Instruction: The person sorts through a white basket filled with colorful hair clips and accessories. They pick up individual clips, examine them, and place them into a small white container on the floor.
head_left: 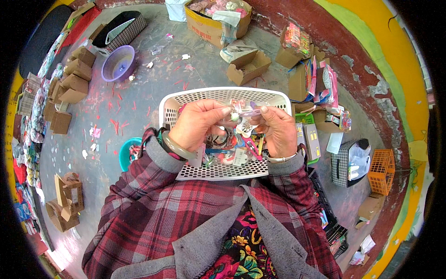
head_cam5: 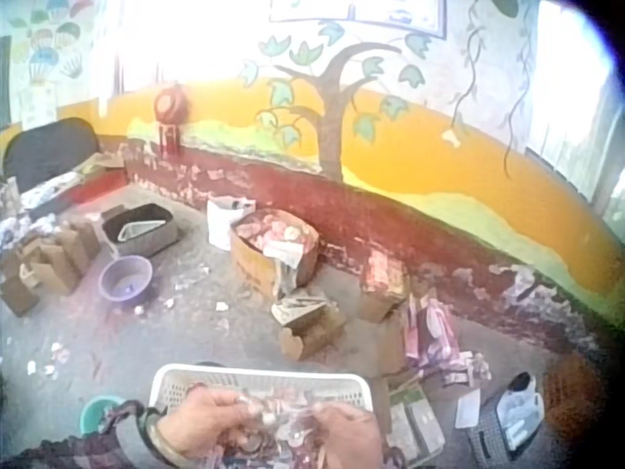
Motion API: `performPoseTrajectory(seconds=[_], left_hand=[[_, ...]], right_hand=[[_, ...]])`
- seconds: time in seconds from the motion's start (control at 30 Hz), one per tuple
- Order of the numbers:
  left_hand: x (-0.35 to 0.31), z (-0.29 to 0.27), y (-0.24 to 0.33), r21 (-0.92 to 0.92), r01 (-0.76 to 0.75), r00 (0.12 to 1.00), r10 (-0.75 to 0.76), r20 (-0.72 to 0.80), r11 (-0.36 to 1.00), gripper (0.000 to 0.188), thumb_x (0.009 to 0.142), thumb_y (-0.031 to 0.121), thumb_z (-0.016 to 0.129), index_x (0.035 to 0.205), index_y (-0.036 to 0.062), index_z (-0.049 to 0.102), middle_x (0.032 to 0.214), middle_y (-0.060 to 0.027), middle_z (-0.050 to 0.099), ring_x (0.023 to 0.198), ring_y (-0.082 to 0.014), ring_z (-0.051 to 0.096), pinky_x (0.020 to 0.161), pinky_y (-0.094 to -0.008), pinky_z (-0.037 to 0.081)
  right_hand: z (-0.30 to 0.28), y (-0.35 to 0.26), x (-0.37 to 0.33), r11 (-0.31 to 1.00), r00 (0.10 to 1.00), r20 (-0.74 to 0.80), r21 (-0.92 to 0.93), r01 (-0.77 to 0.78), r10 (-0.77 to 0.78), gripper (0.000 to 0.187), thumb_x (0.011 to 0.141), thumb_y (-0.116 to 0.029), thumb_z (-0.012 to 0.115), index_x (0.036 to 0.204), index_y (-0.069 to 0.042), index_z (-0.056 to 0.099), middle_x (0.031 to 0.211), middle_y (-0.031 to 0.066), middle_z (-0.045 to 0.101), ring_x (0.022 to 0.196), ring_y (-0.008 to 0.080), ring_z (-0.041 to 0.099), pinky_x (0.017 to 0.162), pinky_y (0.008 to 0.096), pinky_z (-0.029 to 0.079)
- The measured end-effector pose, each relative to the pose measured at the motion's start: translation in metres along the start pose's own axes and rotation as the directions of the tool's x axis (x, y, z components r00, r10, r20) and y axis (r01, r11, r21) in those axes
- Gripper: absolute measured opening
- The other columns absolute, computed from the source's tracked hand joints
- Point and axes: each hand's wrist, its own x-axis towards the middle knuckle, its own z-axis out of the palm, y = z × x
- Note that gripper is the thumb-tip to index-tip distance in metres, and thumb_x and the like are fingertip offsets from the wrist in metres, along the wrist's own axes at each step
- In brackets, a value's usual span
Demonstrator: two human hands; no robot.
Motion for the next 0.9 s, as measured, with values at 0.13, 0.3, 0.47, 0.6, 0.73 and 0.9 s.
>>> performPoseTrajectory(seconds=[0.13,0.3,0.47,0.6,0.73,0.9], left_hand=[[-0.002,0.001,0.002,0.012,0.007,0.999,-0.007,-0.045,1.000,0.009,0.087,0.014,0.057,0.089,0.0054,0.059,0.081,-0.0091,0.066,0.054,-0.0083,0.059,0.039,-0.0173,0.042],[-0.003,0.004,0.002,0.040,-0.028,0.997,0.031,-0.073,0.999,0.011,0.087,0.016,0.056,0.090,0.0059,0.059,0.082,-0.0104,0.066,0.056,-0.0087,0.060,0.038,-0.0171,0.039],[-0.004,0.005,0.002,0.064,-0.053,0.997,0.057,-0.060,0.997,0.013,0.087,0.016,0.056,0.094,0.0048,0.059,0.082,-0.0113,0.066,0.057,-0.0092,0.060,0.040,-0.0169,0.039],[0.000,0.004,0.001,0.013,-0.005,0.999,0.006,-0.038,1.000,0.014,0.086,0.011,0.056,0.096,0.0009,0.059,0.082,-0.0132,0.066,0.065,-0.0146,0.064,0.049,-0.0214,0.050],[0.002,0.000,0.001,-0.018,0.073,0.995,-0.071,0.077,0.997,0.013,0.084,0.005,0.057,0.095,-0.0027,0.058,0.082,-0.0151,0.065,0.072,-0.0201,0.066,0.061,-0.0268,0.056],[0.001,-0.007,0.000,0.054,0.076,0.984,-0.083,0.155,0.996,0.019,0.083,0.007,0.060,0.098,-0.0045,0.059,0.082,-0.0130,0.065,0.071,-0.0186,0.065,0.063,-0.0254,0.053]], right_hand=[[0.000,0.000,0.000,0.999,0.999,-0.014,0.011,0.037,-0.037,0.020,0.084,-0.017,0.063,0.089,0.002,0.063,0.075,0.0077,0.063,0.064,0.0128,0.058,0.056,0.0231,0.043],[0.000,0.000,-0.001,0.998,0.998,-0.033,0.025,0.062,-0.061,0.019,0.084,-0.018,0.063,0.086,0.001,0.063,0.073,0.0074,0.063,0.063,0.0126,0.057,0.057,0.0233,0.043],[-0.002,0.003,0.001,0.993,0.999,-0.025,0.106,0.045,-0.043,0.017,0.084,-0.018,0.062,0.087,-0.001,0.062,0.075,0.0078,0.064,0.065,0.0135,0.059,0.059,0.0244,0.044],[-0.006,0.002,0.003,0.988,0.999,-0.021,0.142,0.053,-0.050,0.018,0.084,-0.017,0.062,0.087,0.000,0.063,0.073,0.0068,0.063,0.064,0.0129,0.058,0.059,0.0240,0.044],[-0.003,0.002,0.002,0.991,0.998,-0.040,0.128,0.045,-0.040,0.018,0.084,-0.017,0.062,0.087,0.001,0.063,0.073,0.0069,0.063,0.064,0.0133,0.059,0.059,0.0243,0.044],[-0.004,0.003,0.002,0.990,0.999,-0.019,0.136,0.040,-0.037,0.018,0.084,-0.017,0.062,0.087,0.001,0.063,0.074,0.0073,0.064,0.065,0.0134,0.059,0.059,0.0245,0.044]])
